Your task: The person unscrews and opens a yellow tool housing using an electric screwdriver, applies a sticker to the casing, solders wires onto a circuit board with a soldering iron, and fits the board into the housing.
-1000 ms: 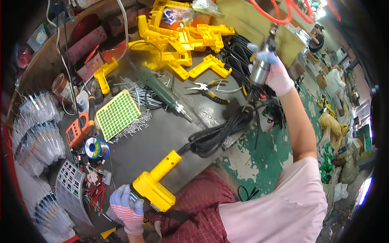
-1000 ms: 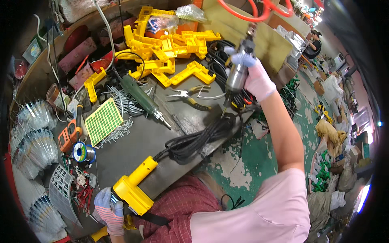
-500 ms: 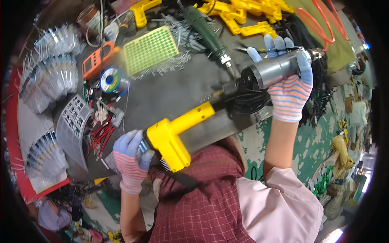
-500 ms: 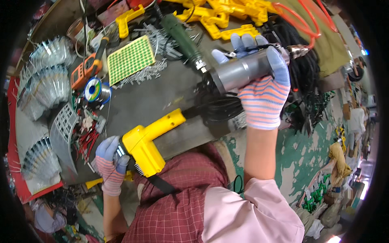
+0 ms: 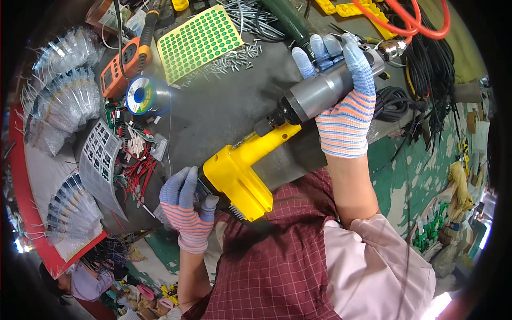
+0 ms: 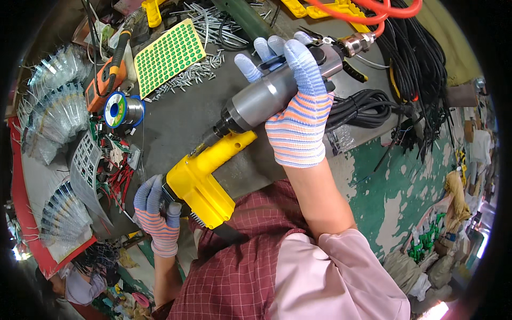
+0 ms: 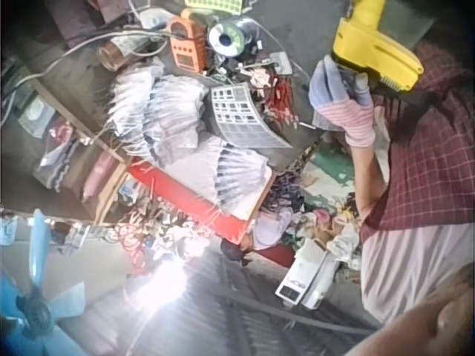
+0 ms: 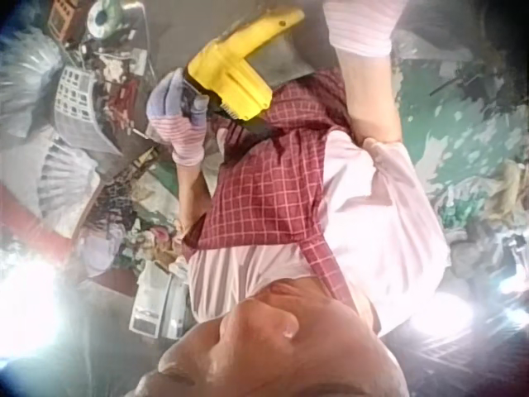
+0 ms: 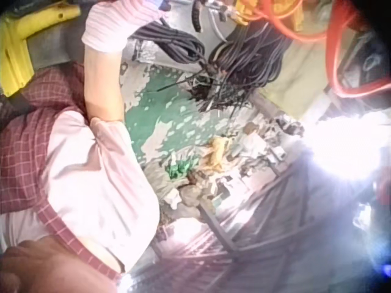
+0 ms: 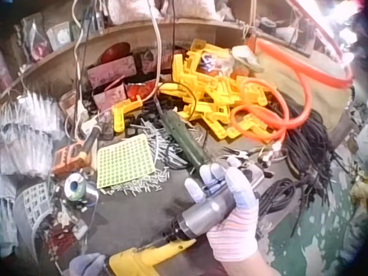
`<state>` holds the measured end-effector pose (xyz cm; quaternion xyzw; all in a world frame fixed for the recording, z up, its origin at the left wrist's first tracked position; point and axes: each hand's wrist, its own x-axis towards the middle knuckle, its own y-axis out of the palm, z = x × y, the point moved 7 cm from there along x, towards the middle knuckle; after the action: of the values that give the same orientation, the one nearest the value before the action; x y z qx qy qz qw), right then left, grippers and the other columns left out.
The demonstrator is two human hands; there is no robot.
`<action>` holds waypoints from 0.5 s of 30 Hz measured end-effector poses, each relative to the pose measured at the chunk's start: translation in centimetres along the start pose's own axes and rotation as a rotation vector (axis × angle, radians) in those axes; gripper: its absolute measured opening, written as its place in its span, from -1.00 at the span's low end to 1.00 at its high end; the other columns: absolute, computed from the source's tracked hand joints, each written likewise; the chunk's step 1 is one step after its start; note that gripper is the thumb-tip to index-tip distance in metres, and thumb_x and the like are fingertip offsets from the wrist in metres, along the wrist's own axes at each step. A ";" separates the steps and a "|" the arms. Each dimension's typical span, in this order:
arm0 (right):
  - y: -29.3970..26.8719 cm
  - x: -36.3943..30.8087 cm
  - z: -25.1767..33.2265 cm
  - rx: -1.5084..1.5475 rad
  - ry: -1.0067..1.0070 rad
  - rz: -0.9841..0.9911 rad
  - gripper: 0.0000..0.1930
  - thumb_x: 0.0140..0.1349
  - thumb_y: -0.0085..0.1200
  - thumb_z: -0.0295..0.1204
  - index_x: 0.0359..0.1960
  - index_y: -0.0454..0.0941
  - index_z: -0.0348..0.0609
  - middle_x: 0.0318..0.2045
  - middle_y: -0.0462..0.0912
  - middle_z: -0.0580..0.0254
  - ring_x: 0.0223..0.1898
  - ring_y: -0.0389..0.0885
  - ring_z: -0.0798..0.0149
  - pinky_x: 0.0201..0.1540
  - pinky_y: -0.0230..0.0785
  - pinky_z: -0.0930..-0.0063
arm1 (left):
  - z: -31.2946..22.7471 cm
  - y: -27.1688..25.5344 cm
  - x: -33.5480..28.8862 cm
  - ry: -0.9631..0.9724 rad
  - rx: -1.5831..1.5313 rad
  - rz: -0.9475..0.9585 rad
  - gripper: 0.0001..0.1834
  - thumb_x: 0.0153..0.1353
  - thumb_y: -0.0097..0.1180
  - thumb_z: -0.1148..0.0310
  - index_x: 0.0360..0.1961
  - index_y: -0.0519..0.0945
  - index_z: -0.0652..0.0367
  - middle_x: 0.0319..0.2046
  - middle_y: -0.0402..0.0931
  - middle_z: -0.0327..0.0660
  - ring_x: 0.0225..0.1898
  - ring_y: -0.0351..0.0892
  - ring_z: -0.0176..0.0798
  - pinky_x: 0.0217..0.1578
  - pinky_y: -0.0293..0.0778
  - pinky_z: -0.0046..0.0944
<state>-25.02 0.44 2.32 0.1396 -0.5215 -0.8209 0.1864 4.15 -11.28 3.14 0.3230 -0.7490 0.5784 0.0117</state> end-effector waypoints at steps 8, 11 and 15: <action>-0.2 -0.4 -1.6 0.119 0.095 0.039 -0.70 0.33 0.05 -0.42 0.08 0.50 -0.13 -0.02 0.63 -0.06 0.12 0.57 -0.07 0.27 0.35 -0.25 | 0.1 0.1 0.2 -0.038 -0.001 0.021 -0.35 0.25 0.11 -0.17 0.12 0.57 0.14 -0.03 0.55 -0.08 -0.04 0.50 0.03 0.01 0.37 -0.01; 0.1 -0.6 -1.7 0.058 0.060 0.044 -0.69 0.33 0.05 -0.42 0.09 0.49 -0.16 -0.02 0.63 -0.07 0.12 0.57 -0.08 0.28 0.34 -0.26 | 0.3 0.1 0.2 -0.046 -0.014 0.029 -0.35 0.24 0.11 -0.18 0.11 0.58 0.14 -0.03 0.55 -0.08 -0.03 0.50 0.03 0.01 0.37 -0.01; -0.2 -0.1 -1.5 -0.006 0.066 -0.004 -0.68 0.32 0.05 -0.44 0.10 0.49 -0.19 -0.02 0.63 -0.07 0.12 0.57 -0.07 0.28 0.34 -0.24 | 0.3 0.2 0.4 -0.047 -0.025 0.053 -0.34 0.25 0.10 -0.20 0.11 0.57 0.15 -0.03 0.55 -0.07 -0.03 0.50 0.03 0.01 0.36 0.00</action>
<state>-24.34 -0.68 1.50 0.1672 -0.5125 -0.8176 0.2021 3.83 -11.75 3.03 0.3162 -0.7646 0.5613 -0.0170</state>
